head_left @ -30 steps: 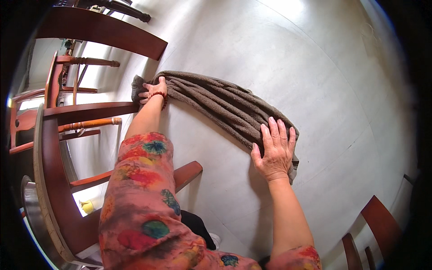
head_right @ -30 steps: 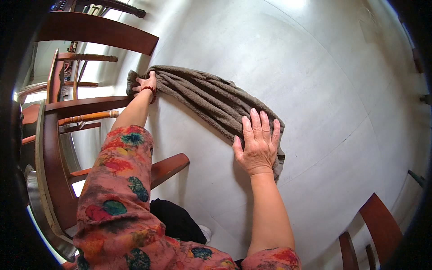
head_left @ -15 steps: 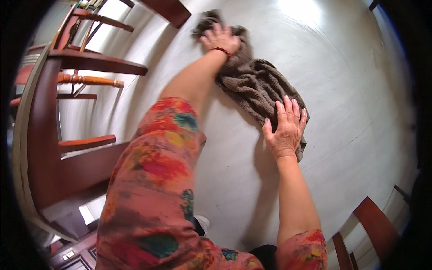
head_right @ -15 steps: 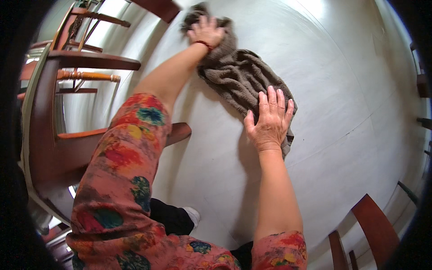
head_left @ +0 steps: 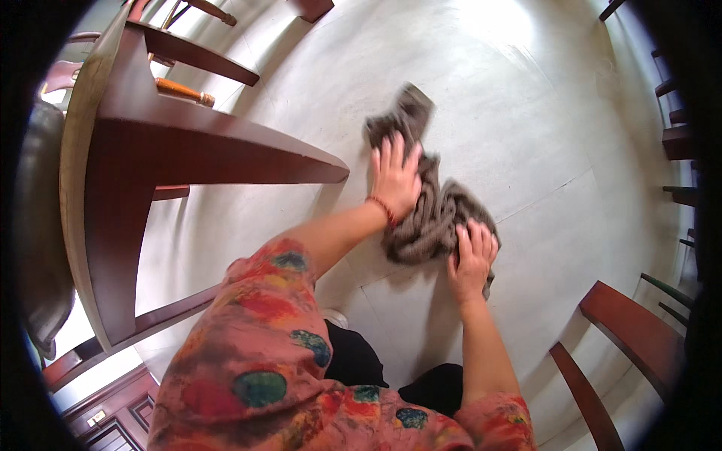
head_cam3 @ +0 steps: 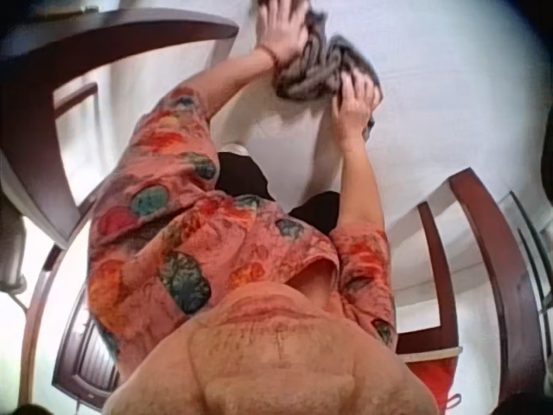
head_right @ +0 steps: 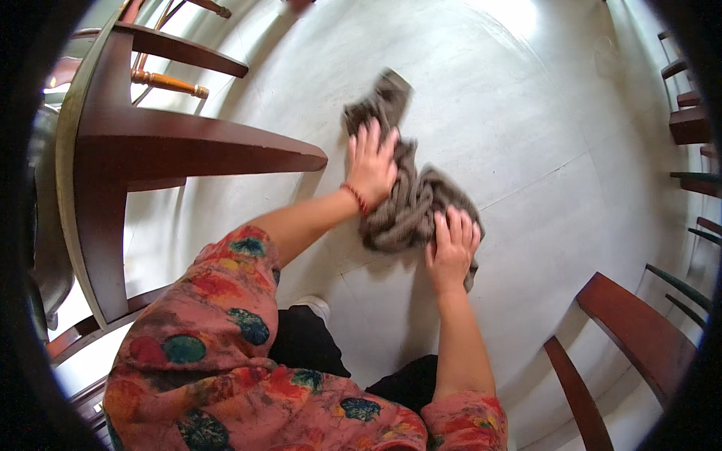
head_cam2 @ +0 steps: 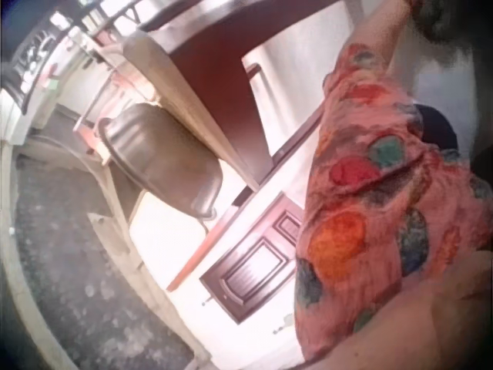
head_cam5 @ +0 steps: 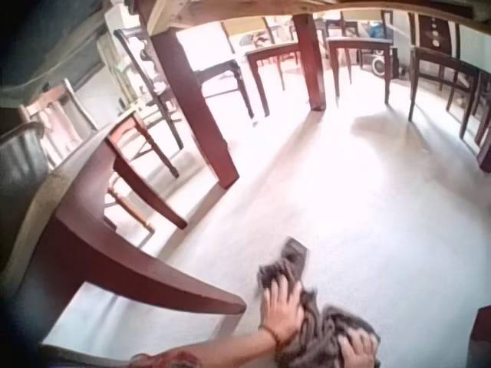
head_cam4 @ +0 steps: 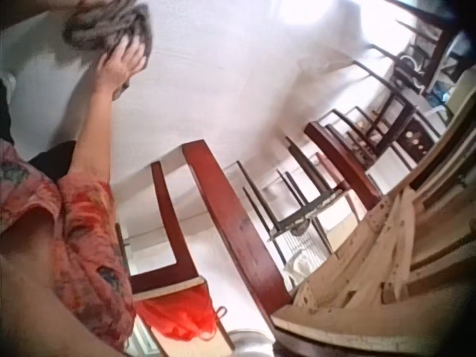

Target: The person wrings out a cloth in a metal bowl of water, then walks around the room and wipes the tiled floor with the cloth. The person also moves a wooden chair to clean underneath it before returning it to its original position.

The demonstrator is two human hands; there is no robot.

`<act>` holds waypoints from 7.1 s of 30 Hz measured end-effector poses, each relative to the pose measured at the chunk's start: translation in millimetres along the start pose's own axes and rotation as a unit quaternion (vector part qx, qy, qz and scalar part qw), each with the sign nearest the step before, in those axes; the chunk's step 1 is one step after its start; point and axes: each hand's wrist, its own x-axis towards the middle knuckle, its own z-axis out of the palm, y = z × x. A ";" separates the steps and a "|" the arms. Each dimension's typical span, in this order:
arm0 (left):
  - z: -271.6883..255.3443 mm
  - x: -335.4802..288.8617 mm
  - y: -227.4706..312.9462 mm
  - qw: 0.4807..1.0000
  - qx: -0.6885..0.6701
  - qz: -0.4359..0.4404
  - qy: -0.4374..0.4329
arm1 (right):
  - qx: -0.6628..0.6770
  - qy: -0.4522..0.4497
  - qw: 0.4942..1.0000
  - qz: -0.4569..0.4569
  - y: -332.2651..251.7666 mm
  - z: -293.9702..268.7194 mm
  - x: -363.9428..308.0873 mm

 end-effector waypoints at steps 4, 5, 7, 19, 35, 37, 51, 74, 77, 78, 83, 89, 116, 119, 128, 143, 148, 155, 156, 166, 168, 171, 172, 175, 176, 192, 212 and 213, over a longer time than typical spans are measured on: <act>-8.6 -107.2 0.1 0.958 -0.166 0.229 -0.044 | 0.003 0.027 0.999 -0.037 2.4 7.7 -83.1; -18.0 -131.7 -1.9 0.949 -0.182 0.245 -0.079 | 0.013 -0.012 0.999 -0.029 -4.9 7.2 -100.4; -39.4 -166.0 -15.9 0.937 -0.236 0.223 -0.129 | 0.053 -0.093 0.994 -0.013 -26.9 -1.8 -117.4; -136.1 -43.7 -207.9 0.923 -0.076 -0.083 0.367 | 0.278 -0.018 0.957 -0.077 -175.1 22.6 -31.0; -72.6 -67.0 -157.9 0.981 -0.067 0.159 -0.092 | 0.160 -0.255 0.953 0.015 -144.6 55.7 -70.2; -62.8 -130.7 -169.4 0.979 -0.071 0.171 -0.089 | 0.164 -0.305 0.938 0.001 -145.1 42.4 -75.7; -180.0 -133.4 -170.9 0.864 -0.418 -0.178 0.216 | 0.328 -0.234 0.915 -0.011 -164.7 1.4 -34.1; -86.8 -198.6 -36.7 0.894 -0.286 0.266 -0.221 | 0.234 -0.520 0.822 -0.013 -112.0 -6.1 -92.1; -112.9 -152.3 -12.7 0.919 -0.318 0.215 -0.089 | 0.299 -0.470 0.830 -0.012 -106.9 -37.1 -92.3; -118.0 -132.8 -8.8 0.928 -0.302 0.214 -0.039 | 0.319 -0.449 0.835 -0.003 -108.4 -45.1 -86.1; -74.9 -31.2 -13.2 0.977 -0.024 0.210 0.037 | 0.417 -0.155 0.884 0.141 -100.1 -32.3 -71.2; -55.1 -102.8 -19.4 0.969 0.058 0.211 -0.112 | 0.384 -0.248 0.868 0.192 -60.2 -45.8 -70.9; -65.3 -78.1 47.6 0.911 0.070 0.305 -0.268 | 0.053 -0.003 0.999 0.012 0.2 -4.8 -21.8; -99.8 -106.1 31.7 0.836 -0.082 0.117 -0.529 | 0.136 -0.069 0.987 -0.048 -47.0 14.2 -71.1; -47.7 73.6 64.6 0.981 -0.140 0.095 0.094 | 0.400 0.172 0.834 0.340 -7.2 -58.8 -44.1; -51.2 -101.8 -12.5 0.947 0.098 0.286 -0.105 | 0.020 -0.084 0.996 -0.010 -33.6 14.0 -58.9; -103.3 -147.4 -82.9 0.993 -0.103 0.056 0.025 | 0.279 -0.287 0.913 -0.079 -119.1 26.4 -69.7; -143.8 -102.3 -229.9 0.887 0.163 -0.429 0.041 | 0.199 -0.069 0.974 -0.082 -172.6 50.9 8.6; -139.9 -99.8 -224.0 0.881 0.135 -0.454 0.005 | 0.169 -0.096 0.977 -0.091 -166.7 66.5 11.4; -84.7 -159.2 12.2 0.895 -0.119 0.113 -0.415 | -0.033 -0.132 0.991 -0.016 -42.5 1.6 -100.9; -64.7 -141.1 30.0 0.858 -0.226 0.149 -0.437 | -0.049 -0.220 0.966 0.125 -9.1 -27.4 -125.5; -74.0 -97.0 44.5 0.890 -0.278 0.158 -0.324 | -0.116 -0.303 0.925 0.198 -4.5 -32.5 -148.8; -78.8 -85.4 47.3 0.909 -0.278 0.147 -0.275 | -0.132 -0.267 0.937 0.182 -15.6 -33.3 -152.1; -77.6 -33.3 66.5 0.935 -0.297 0.169 -0.092 | -0.105 -0.266 0.932 0.221 -7.2 -12.1 -168.5; -70.5 -22.0 66.9 0.942 -0.275 0.186 -0.037 | -0.076 -0.263 0.932 0.237 -10.3 -15.5 -167.1; 53.4 -141.3 245.7 0.732 -0.132 0.593 -0.309 | -0.020 -0.232 0.908 0.348 -59.3 -6.8 -255.3; 59.9 159.7 82.6 0.989 0.068 -0.126 0.026 | 0.022 -0.076 0.941 0.330 -17.1 -1.4 -157.4; 69.4 170.8 101.3 0.993 0.092 -0.072 0.002 | 0.023 -0.067 0.945 0.320 -15.2 2.4 -158.6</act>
